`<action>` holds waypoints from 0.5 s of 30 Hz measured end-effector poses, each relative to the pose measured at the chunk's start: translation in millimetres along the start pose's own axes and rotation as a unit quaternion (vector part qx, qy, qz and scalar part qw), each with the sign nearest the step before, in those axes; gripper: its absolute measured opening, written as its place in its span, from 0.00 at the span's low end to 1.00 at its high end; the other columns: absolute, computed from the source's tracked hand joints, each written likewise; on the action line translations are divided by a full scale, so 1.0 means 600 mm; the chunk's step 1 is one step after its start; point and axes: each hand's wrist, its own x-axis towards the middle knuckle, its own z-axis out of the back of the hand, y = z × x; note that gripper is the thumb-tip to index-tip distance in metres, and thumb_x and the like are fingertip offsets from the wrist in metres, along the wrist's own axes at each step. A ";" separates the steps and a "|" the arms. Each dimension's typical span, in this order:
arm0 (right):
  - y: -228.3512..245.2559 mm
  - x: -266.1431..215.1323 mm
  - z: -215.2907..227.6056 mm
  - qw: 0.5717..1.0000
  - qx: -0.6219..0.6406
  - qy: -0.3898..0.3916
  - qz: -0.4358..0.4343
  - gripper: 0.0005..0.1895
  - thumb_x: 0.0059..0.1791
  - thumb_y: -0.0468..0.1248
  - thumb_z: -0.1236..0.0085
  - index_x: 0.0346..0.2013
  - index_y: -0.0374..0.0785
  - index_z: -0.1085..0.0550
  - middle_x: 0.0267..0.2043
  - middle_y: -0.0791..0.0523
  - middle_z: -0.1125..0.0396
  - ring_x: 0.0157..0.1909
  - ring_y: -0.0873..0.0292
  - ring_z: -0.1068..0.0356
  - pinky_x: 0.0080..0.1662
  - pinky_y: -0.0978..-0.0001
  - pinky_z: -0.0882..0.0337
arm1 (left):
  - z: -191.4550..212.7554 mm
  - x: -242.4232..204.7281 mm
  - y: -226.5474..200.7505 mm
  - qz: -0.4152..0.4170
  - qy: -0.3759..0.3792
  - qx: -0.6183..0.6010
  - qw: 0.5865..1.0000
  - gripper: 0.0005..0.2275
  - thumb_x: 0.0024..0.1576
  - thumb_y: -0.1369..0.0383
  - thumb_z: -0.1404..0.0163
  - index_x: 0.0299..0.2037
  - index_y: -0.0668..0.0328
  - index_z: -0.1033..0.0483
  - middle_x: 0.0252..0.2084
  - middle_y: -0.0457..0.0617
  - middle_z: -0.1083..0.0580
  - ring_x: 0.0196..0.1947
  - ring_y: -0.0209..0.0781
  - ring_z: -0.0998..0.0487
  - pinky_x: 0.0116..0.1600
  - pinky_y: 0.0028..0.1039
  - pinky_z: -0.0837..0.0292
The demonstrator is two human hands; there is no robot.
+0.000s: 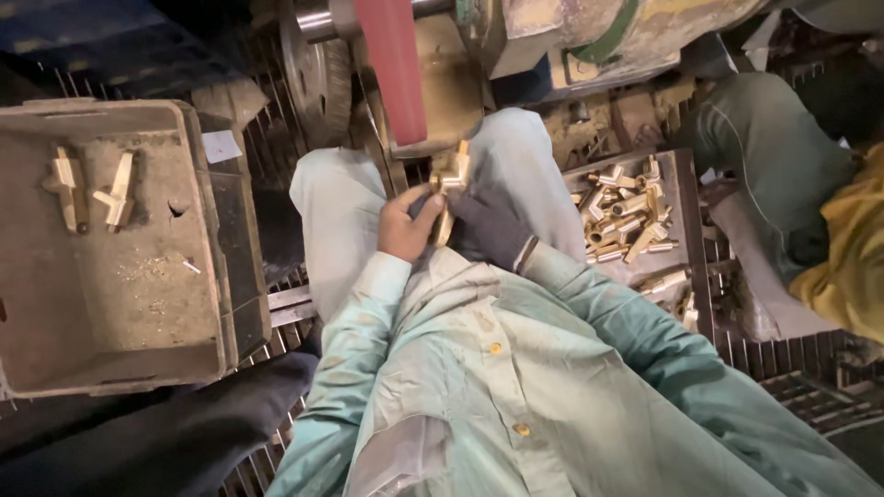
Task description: The person sits on the floor and repeatedly picks up small brass-colored metal parts from a tray, presses them against a rotating belt grinder to smooth edges, and places them back into the tray.
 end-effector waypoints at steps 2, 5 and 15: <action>-0.004 -0.006 0.001 0.994 0.108 0.032 -0.012 0.14 0.56 0.40 0.49 0.50 0.33 0.27 0.42 0.55 0.30 0.41 0.62 0.31 0.45 0.67 0.29 | 0.006 -0.012 -0.020 0.008 0.029 0.064 0.998 0.16 0.57 0.60 0.42 0.48 0.63 0.18 0.39 0.58 0.18 0.39 0.42 0.17 0.46 0.29 0.23; -0.002 -0.007 0.002 0.985 0.167 0.041 -0.034 0.12 0.55 0.40 0.48 0.47 0.35 0.28 0.42 0.57 0.29 0.41 0.63 0.27 0.47 0.68 0.25 | 0.024 -0.028 -0.044 -0.019 0.030 0.088 0.995 0.13 0.59 0.61 0.42 0.46 0.61 0.17 0.38 0.57 0.19 0.38 0.41 0.17 0.45 0.29 0.23; 0.050 -0.029 -0.021 0.973 -0.230 -0.018 -0.007 0.24 0.48 0.38 0.43 0.60 0.43 0.30 0.34 0.58 0.32 0.33 0.67 0.33 0.36 0.73 0.31 | 0.169 -0.044 -0.031 -0.110 -0.233 0.172 0.951 0.08 0.61 0.70 0.41 0.45 0.62 0.24 0.49 0.58 0.22 0.49 0.53 0.21 0.57 0.36 0.25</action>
